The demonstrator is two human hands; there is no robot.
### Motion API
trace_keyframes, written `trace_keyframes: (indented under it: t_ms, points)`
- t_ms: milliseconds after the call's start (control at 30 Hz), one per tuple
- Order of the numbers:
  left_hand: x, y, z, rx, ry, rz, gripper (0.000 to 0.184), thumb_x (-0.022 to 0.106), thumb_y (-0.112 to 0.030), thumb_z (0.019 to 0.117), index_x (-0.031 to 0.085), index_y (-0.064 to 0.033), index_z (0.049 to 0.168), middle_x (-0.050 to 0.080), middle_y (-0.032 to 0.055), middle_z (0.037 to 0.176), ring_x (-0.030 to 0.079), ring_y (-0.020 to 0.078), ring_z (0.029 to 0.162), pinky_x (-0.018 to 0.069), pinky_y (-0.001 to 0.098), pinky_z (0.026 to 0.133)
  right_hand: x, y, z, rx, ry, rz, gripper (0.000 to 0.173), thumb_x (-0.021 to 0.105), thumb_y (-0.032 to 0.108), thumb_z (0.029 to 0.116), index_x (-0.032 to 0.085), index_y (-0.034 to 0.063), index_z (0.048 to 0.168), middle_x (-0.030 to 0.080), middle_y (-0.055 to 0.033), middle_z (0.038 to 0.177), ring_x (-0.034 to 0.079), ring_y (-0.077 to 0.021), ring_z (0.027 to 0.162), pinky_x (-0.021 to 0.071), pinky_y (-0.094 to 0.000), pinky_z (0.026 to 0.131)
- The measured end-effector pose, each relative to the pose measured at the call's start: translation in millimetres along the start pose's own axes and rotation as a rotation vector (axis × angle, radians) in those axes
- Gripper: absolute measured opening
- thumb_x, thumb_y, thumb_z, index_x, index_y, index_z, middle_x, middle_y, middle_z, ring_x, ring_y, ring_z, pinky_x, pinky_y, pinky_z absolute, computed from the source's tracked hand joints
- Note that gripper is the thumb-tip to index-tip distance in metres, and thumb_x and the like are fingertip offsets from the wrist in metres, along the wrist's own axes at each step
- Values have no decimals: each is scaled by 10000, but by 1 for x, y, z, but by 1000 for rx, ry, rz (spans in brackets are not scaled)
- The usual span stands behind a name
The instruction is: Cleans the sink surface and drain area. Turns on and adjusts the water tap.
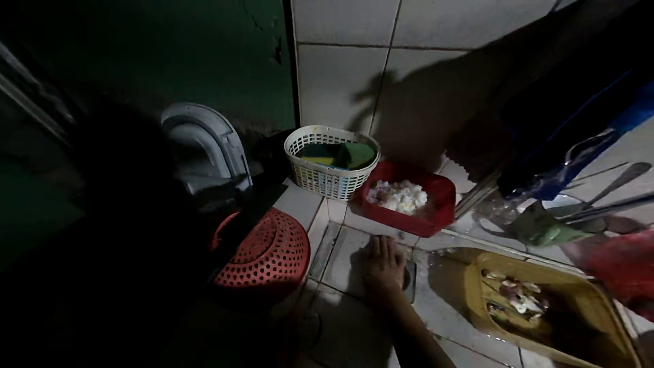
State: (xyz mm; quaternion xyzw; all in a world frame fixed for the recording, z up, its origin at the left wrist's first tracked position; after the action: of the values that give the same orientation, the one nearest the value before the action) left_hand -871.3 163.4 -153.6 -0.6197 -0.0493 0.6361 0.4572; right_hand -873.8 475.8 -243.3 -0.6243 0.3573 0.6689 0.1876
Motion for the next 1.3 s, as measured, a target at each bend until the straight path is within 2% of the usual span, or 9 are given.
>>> trace_keyframes:
  t_ms: [100, 267, 400, 567, 633, 800, 1033, 1167, 1300]
  points:
    - [4, 5, -3, 6, -3, -5, 317, 519, -186, 1062, 660, 1, 1275, 738, 157, 1030, 717, 147, 856, 583, 255, 810, -16, 15, -11, 98, 201, 5, 566, 570, 264, 1036, 447, 12, 1528, 337, -258, 1621, 263, -450, 1522, 139, -713, 1194]
    - [2, 0, -3, -21, -83, 17, 302, 568, -136, 1012, 685, 10, 1249, 747, 177, 1052, 746, 233, 876, 611, 355, 804, 1, 90, 27, -311, 335, 31, 499, 469, 254, 1084, 443, 114, 1562, 348, -136, 1653, 252, -357, 1551, 120, -632, 1244]
    - [4, 9, -7, -15, -64, 68, 294, 567, -175, 1019, 693, -63, 1260, 748, 132, 1013, 729, 169, 812, 600, 297, 742, -9, 1, 33, -355, 80, 3, 461, 479, 329, 1069, 535, 230, 1515, 481, -6, 1587, 440, -299, 1456, 321, -566, 1185]
    - [-7, -11, -1, -13, -57, 6, 307, 533, -164, 1034, 691, 3, 1237, 744, 175, 1010, 728, 203, 830, 593, 286, 777, -48, -90, -19, -163, 176, 129, 382, 570, 292, 1044, 666, 107, 1364, 604, -177, 1414, 581, -380, 1294, 451, -587, 1090]
    - [-12, -20, 0, -136, 118, -20, 352, 493, -162, 1073, 622, 25, 1342, 717, 210, 1158, 721, 242, 993, 570, 325, 908, -65, -106, -21, -164, 67, 244, 330, 624, 222, 1023, 694, 52, 1297, 670, -221, 1288, 651, -414, 1174, 498, -624, 1007]
    - [-4, -14, -3, -79, 15, 24, 295, 555, -75, 1011, 661, 55, 1255, 730, 201, 999, 725, 262, 825, 609, 402, 787, -42, -121, 7, 34, -130, 243, 361, 617, 245, 1022, 652, 87, 1344, 563, -253, 1414, 506, -466, 1333, 406, -634, 1106]
    - [-5, -19, 1, 26, 27, -16, 293, 546, -23, 1004, 646, 62, 1266, 716, 208, 1142, 723, 240, 905, 596, 362, 834, -29, -86, -64, -397, -15, 212, 497, 448, 357, 1070, 589, 71, 1451, 510, -153, 1544, 458, -334, 1452, 340, -513, 1215]
    - [-4, -17, 0, -32, 31, -6, 298, 538, -54, 1020, 648, 32, 1283, 723, 193, 1130, 730, 255, 913, 601, 395, 836, -25, -127, -49, 160, 106, 157, 696, 366, 463, 1104, 200, 44, 1635, 318, -267, 1628, 414, -444, 1455, 411, -598, 1128]
    - [-3, -18, 0, -44, 14, 36, 287, 567, -60, 1007, 663, 26, 1264, 735, 193, 1053, 732, 277, 844, 608, 426, 782, 2, -48, -64, -148, -24, 141, 780, 325, 593, 1056, 353, 26, 1591, 284, -247, 1657, 231, -411, 1556, 175, -586, 1267]
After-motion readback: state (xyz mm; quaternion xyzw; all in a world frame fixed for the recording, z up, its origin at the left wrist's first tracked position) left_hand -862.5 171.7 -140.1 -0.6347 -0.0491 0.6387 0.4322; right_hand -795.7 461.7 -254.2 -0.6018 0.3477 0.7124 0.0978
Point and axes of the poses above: each hand's wrist, its own z-axis towards the middle knuckle, its own x-axis out of the palm, y = z × x, the point moved 8 cm from there along z, towards the middle knuckle
